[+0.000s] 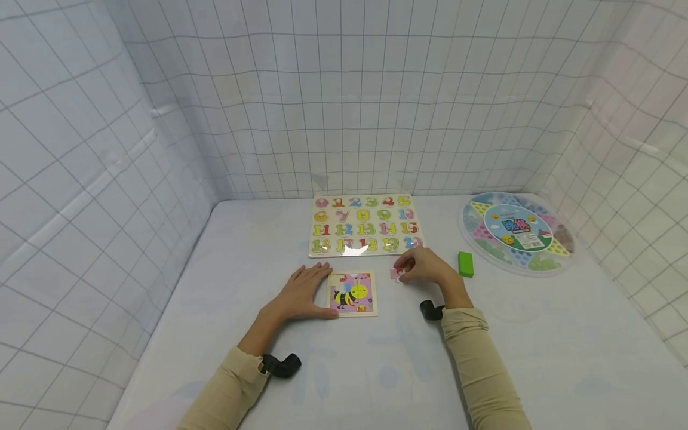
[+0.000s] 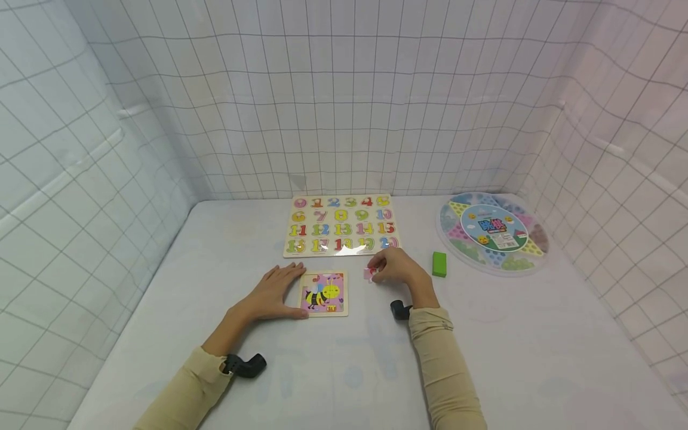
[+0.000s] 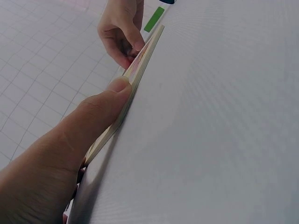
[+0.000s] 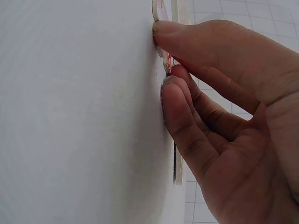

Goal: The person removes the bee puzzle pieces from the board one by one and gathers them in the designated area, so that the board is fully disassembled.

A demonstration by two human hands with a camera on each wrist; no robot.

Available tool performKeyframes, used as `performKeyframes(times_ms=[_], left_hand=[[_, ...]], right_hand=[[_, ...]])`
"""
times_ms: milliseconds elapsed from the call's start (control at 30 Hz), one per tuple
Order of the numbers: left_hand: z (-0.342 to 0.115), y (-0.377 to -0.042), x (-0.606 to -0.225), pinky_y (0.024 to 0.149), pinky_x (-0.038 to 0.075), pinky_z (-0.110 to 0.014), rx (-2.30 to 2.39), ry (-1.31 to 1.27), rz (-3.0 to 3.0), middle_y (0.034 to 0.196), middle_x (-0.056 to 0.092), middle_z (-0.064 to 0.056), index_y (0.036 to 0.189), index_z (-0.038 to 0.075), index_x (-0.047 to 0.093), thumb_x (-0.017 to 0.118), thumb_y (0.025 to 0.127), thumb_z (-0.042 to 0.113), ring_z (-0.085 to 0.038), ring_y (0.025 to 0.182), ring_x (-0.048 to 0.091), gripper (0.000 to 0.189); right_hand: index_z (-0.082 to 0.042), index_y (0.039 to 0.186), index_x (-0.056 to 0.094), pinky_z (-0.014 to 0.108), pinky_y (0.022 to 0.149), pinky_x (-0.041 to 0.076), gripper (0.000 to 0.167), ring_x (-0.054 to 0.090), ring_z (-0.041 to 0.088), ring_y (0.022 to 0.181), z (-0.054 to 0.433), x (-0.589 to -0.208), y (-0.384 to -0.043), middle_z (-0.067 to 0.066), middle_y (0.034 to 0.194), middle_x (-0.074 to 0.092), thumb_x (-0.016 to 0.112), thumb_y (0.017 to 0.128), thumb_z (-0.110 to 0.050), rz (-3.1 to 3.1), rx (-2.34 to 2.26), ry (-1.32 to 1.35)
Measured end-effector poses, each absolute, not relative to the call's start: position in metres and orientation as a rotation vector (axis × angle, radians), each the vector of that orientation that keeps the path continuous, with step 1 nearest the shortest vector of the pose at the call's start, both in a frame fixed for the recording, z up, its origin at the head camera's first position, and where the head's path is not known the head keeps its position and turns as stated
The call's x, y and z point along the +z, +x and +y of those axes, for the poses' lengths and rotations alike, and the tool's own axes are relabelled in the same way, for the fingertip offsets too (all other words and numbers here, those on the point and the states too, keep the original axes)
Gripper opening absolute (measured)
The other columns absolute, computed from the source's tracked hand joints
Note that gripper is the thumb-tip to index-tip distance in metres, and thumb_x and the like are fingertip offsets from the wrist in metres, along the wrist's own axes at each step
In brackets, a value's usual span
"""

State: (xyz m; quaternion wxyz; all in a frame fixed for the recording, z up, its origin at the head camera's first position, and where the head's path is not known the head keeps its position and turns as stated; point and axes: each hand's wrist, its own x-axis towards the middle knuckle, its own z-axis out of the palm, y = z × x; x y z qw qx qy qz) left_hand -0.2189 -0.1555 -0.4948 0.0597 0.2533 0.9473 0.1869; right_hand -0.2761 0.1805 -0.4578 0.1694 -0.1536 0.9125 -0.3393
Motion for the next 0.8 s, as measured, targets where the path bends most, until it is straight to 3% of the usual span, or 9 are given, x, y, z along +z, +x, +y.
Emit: performKeyframes(times_ms=[400,800], left_hand=[[-0.155,-0.220,-0.496,0.125,0.012,-0.052,0.575,0.766,2.865,0.161,0.027,-0.010,0.152,0.010,0.032,0.069,0.070,0.071,-0.028,0.150,0.023,0.109],[-0.156,-0.221,-0.495,0.125,0.011,-0.052,0.584,0.764,2.858,0.161,0.027,-0.010,0.153,0.011,0.032,0.070,0.069,0.072,-0.028,0.151,0.022,0.110]], right_hand=[[-0.008,0.108,0.072,0.025,0.070,0.049,0.034,0.056,0.016,0.081,0.181,-0.457,-0.278,0.004,0.096,0.068,0.082,0.076,-0.014,2.573,-0.981,-0.425],[-0.010,0.106,0.073,0.025,0.067,0.047,0.035,0.054,0.015,0.078,0.156,-0.452,-0.275,0.003,0.091,0.064,0.084,0.074,-0.019,2.566,-1.003,-0.488]])
